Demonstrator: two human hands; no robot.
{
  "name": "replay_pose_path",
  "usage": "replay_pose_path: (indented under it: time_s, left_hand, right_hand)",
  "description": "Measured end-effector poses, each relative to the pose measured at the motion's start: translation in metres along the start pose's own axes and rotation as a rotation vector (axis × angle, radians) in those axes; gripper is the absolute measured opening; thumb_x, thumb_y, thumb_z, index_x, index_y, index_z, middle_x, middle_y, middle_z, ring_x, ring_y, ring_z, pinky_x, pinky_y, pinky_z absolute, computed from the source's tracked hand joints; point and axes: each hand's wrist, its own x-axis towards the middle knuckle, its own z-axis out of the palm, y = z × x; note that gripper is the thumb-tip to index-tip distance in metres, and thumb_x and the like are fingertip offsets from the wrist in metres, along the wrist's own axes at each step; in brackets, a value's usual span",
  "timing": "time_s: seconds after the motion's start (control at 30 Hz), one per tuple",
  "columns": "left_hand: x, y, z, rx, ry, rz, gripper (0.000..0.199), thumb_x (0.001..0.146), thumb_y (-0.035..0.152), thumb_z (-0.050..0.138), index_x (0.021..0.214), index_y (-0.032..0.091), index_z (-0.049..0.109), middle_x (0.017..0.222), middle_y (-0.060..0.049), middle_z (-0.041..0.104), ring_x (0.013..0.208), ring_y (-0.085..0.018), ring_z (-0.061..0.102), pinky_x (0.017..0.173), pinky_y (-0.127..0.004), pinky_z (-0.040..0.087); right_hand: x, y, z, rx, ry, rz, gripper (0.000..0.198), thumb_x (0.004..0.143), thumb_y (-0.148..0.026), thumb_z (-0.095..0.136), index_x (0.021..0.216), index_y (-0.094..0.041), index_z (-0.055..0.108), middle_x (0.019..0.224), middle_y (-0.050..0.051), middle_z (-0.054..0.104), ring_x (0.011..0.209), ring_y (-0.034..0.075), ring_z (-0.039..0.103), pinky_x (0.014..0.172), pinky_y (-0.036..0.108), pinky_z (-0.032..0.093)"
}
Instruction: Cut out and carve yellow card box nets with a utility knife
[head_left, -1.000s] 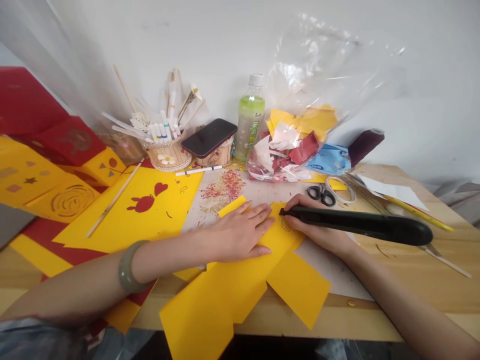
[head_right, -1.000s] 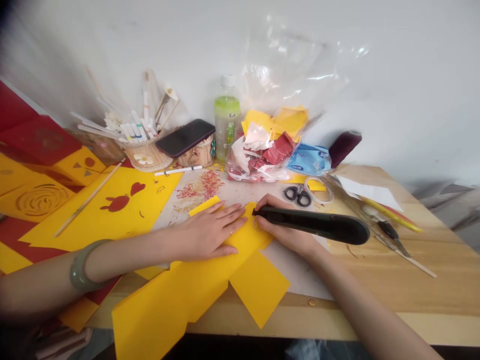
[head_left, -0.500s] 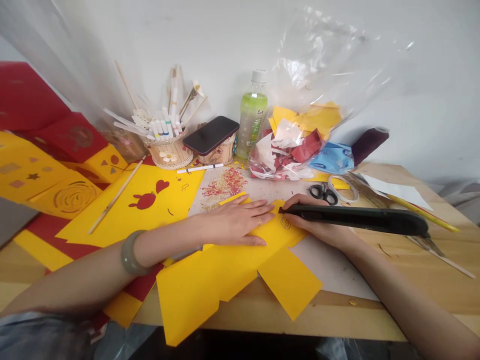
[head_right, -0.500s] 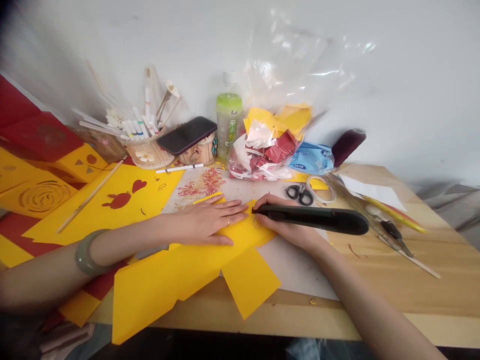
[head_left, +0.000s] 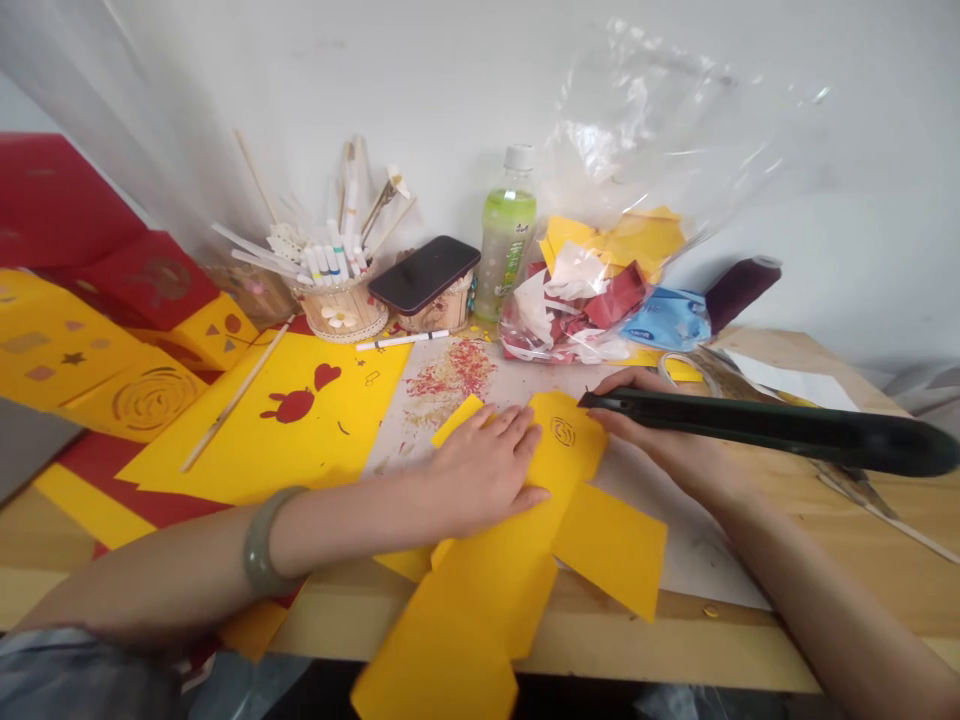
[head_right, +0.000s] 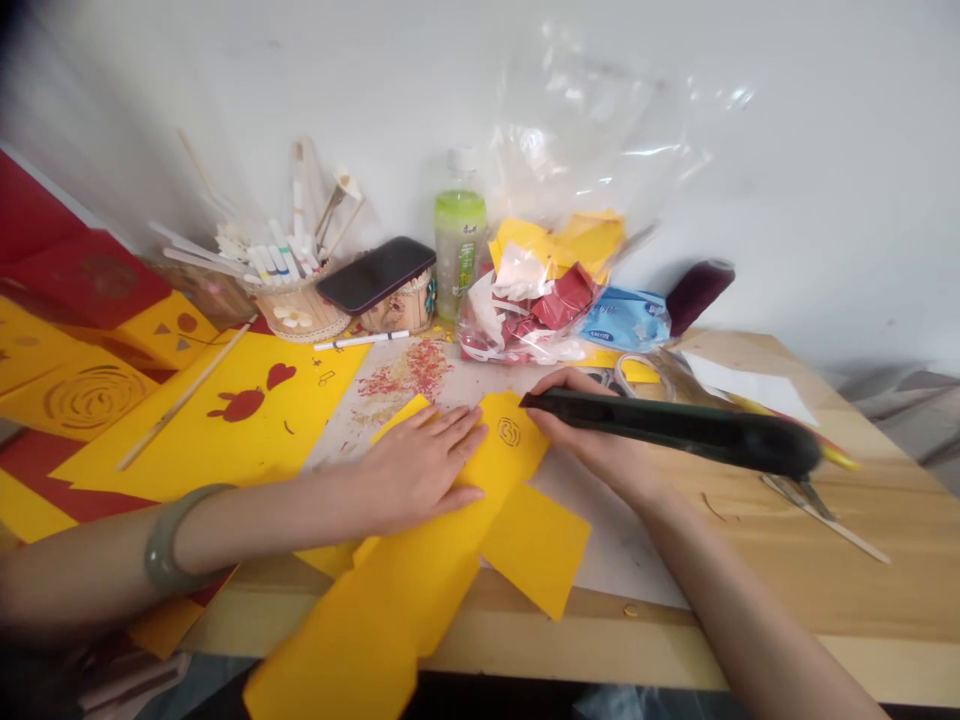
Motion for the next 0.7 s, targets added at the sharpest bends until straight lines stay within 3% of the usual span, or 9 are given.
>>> replay_pose_path:
  time_s: [0.1,0.23,0.3,0.5,0.7]
  left_hand:
    - [-0.004,0.004,-0.009,0.0,-0.029,-0.069,0.064,0.095,0.051,0.036,0.136,0.001,0.041,0.142,-0.022,0.039,0.131,-0.032,0.037,0.104,-0.044,0.033]
    - [-0.006,-0.019,-0.021,-0.021,-0.031,0.118,0.041,0.097,0.039,0.038,0.126,0.014,0.053,0.135,-0.012,0.05,0.12,-0.026,0.049,0.098,-0.038,0.04]
    - [-0.005,-0.029,-0.022,-0.013,-0.024,0.14,0.034,0.095,0.032,0.045,0.124,0.016,0.054,0.136,-0.011,0.05,0.119,-0.025,0.05,0.097,-0.038,0.041]
    - [-0.006,-0.014,-0.007,-0.004,0.063,0.006,0.04,0.093,0.039,0.049,0.119,0.009,0.055,0.13,-0.019,0.052,0.115,-0.029,0.055,0.089,-0.038,0.046]
    - [-0.01,0.006,0.003,0.18,0.126,-0.011,0.044,0.093,0.039,0.05,0.12,0.004,0.055,0.114,-0.021,0.062,0.106,-0.029,0.06,0.076,-0.034,0.051]
  right_hand:
    - [-0.001,-0.008,-0.011,0.074,0.104,0.059,0.017,0.076,-0.034,0.068,0.09,-0.028,0.059,0.089,0.001,0.063,0.078,0.021,0.06,0.07,0.034,0.05]
    - [0.0,-0.018,-0.021,0.121,0.111,0.105,0.015,0.073,-0.026,0.069,0.086,-0.029,0.062,0.081,0.0,0.065,0.068,0.018,0.059,0.06,0.03,0.049]
    - [0.004,-0.024,-0.021,0.137,0.088,0.122,0.014,0.071,-0.024,0.068,0.083,-0.027,0.063,0.074,0.0,0.065,0.064,0.016,0.059,0.058,0.029,0.049]
    - [0.019,-0.027,0.006,0.143,-0.109,0.147,0.014,0.072,-0.028,0.066,0.083,-0.021,0.061,0.069,-0.001,0.062,0.06,0.014,0.058,0.054,0.027,0.049]
    - [0.022,-0.005,0.036,0.068,-0.18,-0.024,0.011,0.077,-0.028,0.063,0.083,-0.021,0.057,0.077,0.0,0.063,0.071,0.017,0.059,0.066,0.03,0.05]
